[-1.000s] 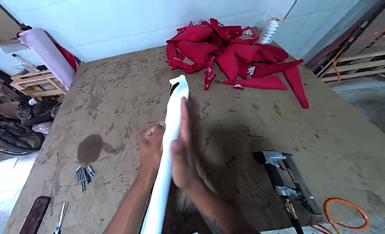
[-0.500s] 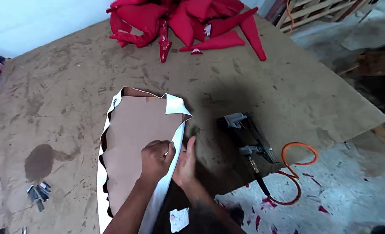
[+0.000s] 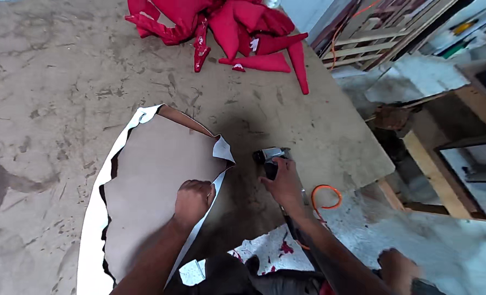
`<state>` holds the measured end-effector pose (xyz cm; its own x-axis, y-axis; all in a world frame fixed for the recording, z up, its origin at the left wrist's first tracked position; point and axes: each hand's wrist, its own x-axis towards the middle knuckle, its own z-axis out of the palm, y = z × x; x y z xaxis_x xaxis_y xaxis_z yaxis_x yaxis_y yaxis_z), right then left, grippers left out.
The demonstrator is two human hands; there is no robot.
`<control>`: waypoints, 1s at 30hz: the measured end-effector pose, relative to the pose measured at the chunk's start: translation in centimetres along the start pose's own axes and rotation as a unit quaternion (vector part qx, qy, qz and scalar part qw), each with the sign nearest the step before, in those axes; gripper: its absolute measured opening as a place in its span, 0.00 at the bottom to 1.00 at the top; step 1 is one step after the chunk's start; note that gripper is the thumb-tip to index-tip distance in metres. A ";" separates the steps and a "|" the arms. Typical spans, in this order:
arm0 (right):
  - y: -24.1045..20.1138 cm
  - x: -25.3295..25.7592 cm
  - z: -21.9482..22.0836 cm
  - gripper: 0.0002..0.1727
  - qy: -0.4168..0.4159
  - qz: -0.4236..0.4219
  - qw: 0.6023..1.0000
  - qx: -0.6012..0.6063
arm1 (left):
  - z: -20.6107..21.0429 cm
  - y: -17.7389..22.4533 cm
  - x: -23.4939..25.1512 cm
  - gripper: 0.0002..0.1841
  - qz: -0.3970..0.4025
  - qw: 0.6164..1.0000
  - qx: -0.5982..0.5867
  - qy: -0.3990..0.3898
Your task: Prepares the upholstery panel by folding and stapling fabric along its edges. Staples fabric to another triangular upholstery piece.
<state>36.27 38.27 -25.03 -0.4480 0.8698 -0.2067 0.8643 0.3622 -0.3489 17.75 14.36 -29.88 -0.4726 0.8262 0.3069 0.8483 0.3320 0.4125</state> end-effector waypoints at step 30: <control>-8.5 -12.8 -3.2 0.18 -0.268 -0.243 0.931 -0.038 | -0.8 0.1 -0.5 0.21 -0.042 0.999 -0.013 -0.021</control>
<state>35.38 25.15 -16.44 -0.8230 0.3112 -0.4752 0.5334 0.7109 -0.4583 17.85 13.63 -29.26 -0.5311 0.8145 0.2336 0.7992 0.3899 0.4575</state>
